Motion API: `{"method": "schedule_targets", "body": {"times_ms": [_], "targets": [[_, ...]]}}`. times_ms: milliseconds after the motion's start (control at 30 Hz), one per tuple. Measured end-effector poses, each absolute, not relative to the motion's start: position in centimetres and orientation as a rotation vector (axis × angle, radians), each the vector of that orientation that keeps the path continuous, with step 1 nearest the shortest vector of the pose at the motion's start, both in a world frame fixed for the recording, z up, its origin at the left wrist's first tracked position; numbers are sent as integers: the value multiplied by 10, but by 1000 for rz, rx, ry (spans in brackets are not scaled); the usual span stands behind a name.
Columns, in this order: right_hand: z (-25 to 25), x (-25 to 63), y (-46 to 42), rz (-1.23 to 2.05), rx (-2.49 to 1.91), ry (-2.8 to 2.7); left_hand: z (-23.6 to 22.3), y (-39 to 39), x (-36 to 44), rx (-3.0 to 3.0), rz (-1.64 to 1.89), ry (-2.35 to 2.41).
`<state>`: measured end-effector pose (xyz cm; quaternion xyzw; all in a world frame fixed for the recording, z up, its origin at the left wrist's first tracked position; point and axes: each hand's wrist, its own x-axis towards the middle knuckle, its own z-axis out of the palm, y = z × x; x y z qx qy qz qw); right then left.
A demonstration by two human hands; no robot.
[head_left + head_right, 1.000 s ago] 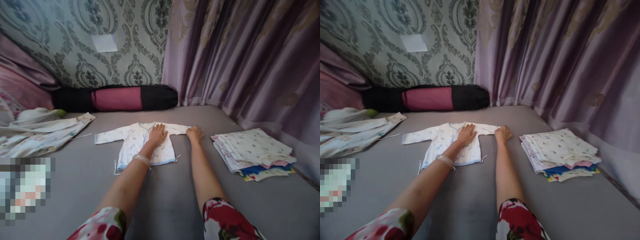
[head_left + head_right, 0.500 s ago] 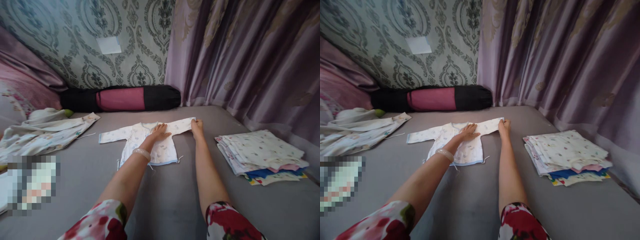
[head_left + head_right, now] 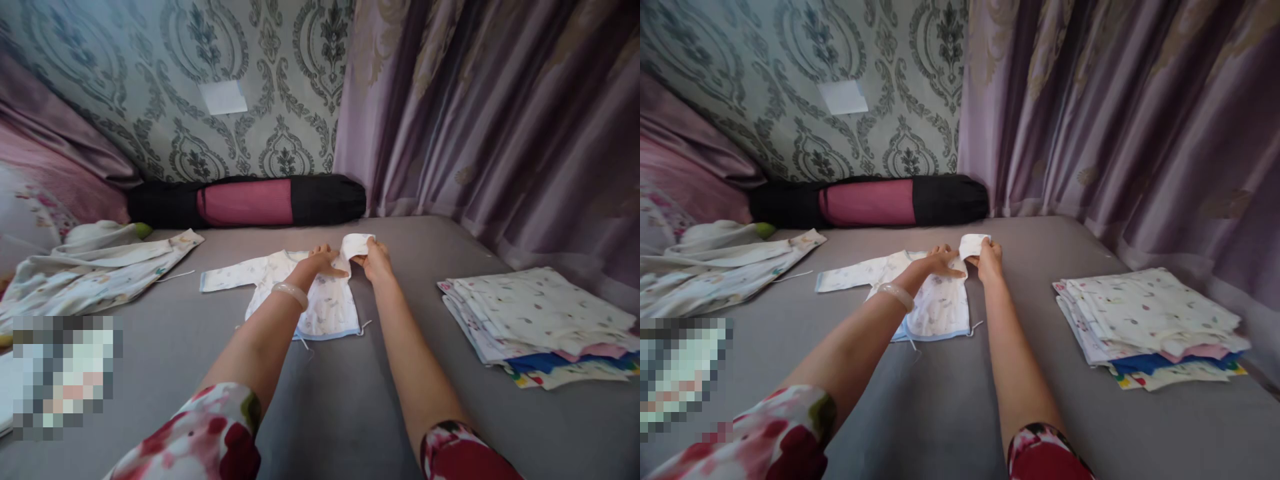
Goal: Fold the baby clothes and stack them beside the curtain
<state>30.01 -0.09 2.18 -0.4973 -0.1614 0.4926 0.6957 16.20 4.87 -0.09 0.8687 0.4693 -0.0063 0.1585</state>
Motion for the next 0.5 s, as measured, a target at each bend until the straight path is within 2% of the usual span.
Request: {"method": "schedule_targets", "body": {"times_ms": [200, 333, 500], "targets": [[18, 288, 2, 1109, -1129, -339, -1, 47, 158, 2462, 53, 1330], [17, 281, 3, 1113, -1142, -346, -9, 47, 139, 2436, 311, 1239], [9, 263, 5, 1096, -1170, -338, -22, 30, 89, 2342, 619, 1360]]}}
